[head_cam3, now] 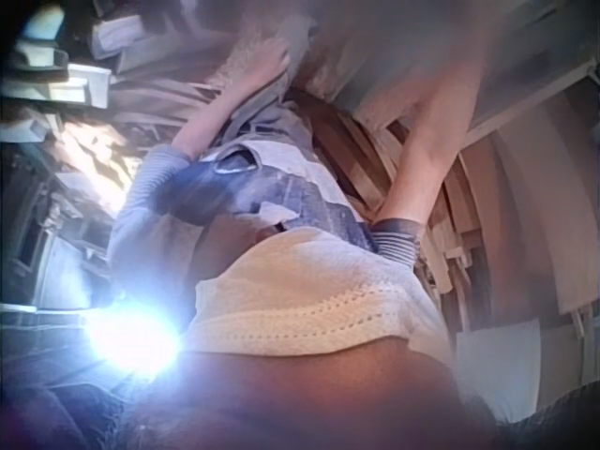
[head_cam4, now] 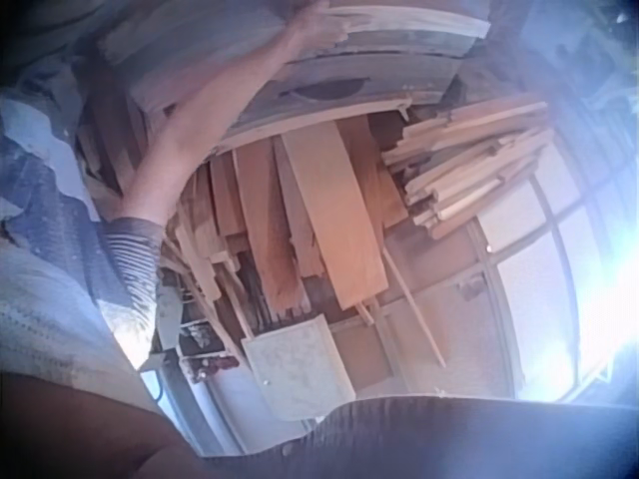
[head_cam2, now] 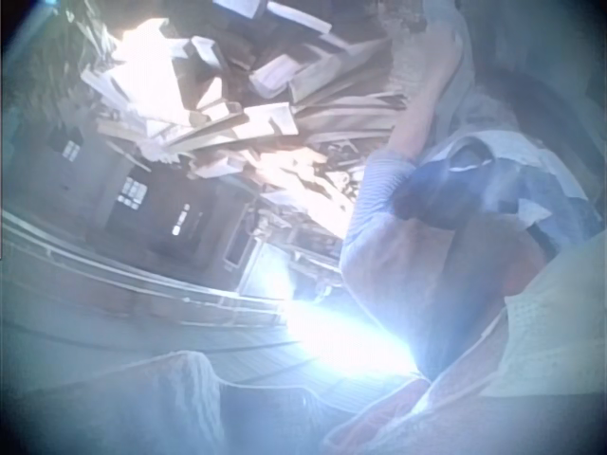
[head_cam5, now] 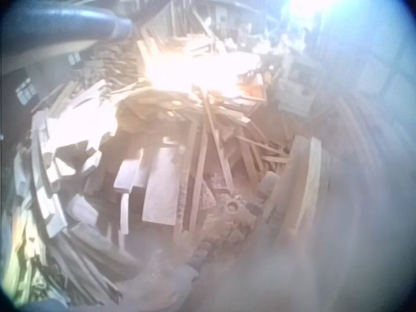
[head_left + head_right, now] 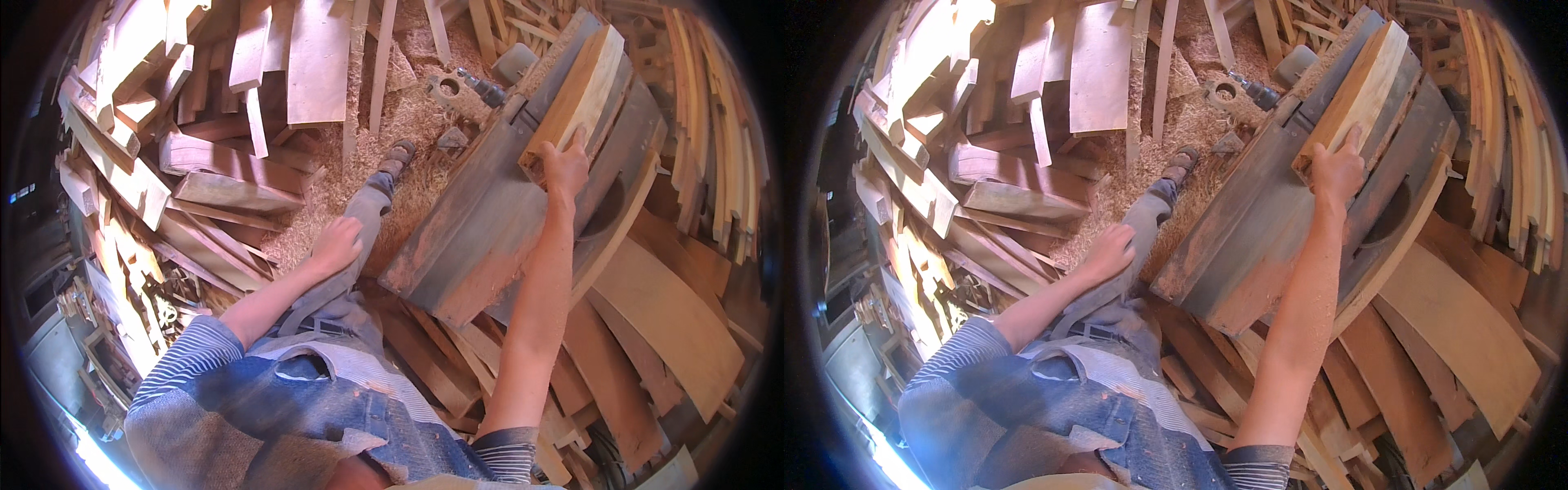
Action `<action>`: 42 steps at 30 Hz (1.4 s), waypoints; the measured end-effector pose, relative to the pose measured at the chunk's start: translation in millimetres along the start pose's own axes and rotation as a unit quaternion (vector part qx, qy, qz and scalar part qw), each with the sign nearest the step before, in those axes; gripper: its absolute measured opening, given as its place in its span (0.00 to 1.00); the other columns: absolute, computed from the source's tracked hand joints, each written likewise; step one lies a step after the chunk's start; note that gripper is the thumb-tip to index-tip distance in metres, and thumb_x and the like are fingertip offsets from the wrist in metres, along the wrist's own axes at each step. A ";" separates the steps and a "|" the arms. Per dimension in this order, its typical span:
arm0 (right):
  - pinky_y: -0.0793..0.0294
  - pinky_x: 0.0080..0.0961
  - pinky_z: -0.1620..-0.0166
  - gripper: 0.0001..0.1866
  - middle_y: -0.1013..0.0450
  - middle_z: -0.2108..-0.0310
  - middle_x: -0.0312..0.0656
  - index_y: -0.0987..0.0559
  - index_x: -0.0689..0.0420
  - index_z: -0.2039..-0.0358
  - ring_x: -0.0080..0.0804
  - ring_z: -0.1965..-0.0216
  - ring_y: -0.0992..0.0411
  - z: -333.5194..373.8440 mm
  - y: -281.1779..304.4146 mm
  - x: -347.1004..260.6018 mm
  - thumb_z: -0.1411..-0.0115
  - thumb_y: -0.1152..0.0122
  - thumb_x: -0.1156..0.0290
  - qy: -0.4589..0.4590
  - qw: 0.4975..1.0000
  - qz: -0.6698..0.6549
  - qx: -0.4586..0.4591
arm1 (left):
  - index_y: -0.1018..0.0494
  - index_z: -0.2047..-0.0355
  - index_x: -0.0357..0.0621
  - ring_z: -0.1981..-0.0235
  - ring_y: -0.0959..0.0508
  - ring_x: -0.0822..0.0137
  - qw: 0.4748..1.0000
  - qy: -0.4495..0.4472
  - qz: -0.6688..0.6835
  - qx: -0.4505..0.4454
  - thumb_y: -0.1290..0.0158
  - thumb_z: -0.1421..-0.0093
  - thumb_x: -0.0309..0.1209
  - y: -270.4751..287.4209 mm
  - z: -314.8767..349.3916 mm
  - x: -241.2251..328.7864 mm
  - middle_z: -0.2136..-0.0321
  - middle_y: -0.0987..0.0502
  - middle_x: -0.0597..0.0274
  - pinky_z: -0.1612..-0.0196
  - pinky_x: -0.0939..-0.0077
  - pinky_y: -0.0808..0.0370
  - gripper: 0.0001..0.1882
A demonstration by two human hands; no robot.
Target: The person picks up wood boards from a pile and feeds them one by one through a jointer machine to square their edges.
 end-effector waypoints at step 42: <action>0.36 0.29 0.34 0.37 0.29 0.37 0.44 0.34 0.64 0.30 0.31 0.37 0.32 594.0 23.4 82.1 0.37 0.35 0.65 -0.333 0.667 -0.650 -0.146 | 0.29 0.47 0.34 0.55 0.18 0.62 0.796 0.180 0.551 -0.173 0.31 0.43 0.40 -49.0 56.1 178.6 0.54 0.20 0.53 0.51 0.63 0.20 0.31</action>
Point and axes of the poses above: each hand's wrist, its own z-axis away from the middle knuckle, its own y-axis out of the back of the hand, x = y × z, the point moved 1 cm from there along -z, towards the middle knuckle
